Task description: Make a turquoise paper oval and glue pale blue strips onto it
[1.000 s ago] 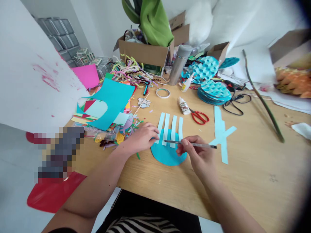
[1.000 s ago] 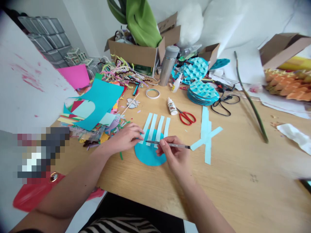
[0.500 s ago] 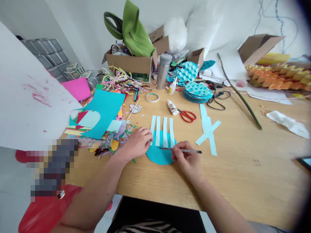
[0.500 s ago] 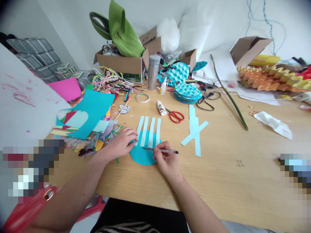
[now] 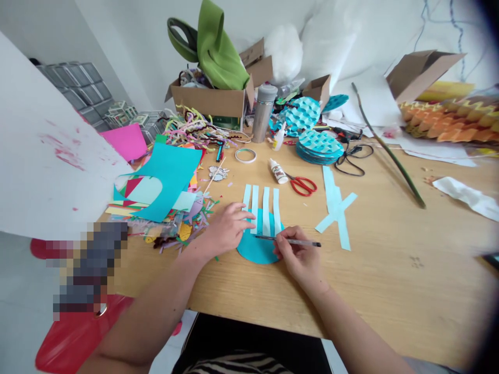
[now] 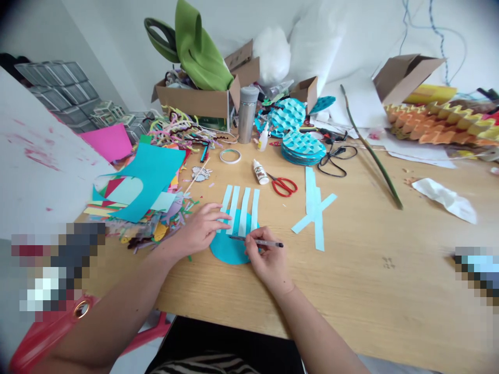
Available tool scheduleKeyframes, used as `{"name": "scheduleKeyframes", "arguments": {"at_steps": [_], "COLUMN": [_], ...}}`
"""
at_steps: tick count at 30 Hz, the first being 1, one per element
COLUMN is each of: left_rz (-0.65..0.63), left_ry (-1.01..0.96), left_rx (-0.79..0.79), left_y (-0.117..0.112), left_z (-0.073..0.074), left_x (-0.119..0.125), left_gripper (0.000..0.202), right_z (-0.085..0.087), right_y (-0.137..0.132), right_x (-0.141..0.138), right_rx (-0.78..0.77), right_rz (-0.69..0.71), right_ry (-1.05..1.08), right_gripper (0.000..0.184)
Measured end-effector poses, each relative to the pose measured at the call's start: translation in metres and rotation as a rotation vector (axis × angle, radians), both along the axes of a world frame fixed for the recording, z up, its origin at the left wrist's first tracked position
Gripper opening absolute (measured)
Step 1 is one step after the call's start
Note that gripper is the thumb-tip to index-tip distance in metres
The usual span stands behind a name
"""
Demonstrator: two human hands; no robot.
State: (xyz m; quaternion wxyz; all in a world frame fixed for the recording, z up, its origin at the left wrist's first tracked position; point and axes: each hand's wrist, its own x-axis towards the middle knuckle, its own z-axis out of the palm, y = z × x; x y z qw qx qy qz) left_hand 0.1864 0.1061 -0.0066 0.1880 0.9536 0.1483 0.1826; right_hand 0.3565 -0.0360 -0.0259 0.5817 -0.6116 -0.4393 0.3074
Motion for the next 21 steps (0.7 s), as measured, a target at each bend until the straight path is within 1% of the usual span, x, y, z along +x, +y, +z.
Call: {"name": "scheduleKeyframes", "arguments": {"at_steps": [4, 13, 21], "left_rz": [-0.021, -0.004, 0.012], "left_ry": [0.037, 0.077, 0.107], "left_rx": [-0.012, -0.06, -0.062], "left_y": [-0.0005, -0.0012, -0.0026], "left_z": [-0.0005, 0.002, 0.0053], "left_x": [0.0003, 0.0007, -0.0006], "left_gripper": [0.043, 0.046, 0.044], "right_z": [-0.0007, 0.0013, -0.0005], "right_y": [0.0023, 0.0022, 0.0027], "right_x": [0.0001, -0.0016, -0.0012], "right_rx": [-0.024, -0.05, -0.074], "right_rz": [-0.006, 0.01, -0.003], "right_ry": [-0.025, -0.056, -0.068], "right_gripper": [0.019, 0.022, 0.021]}}
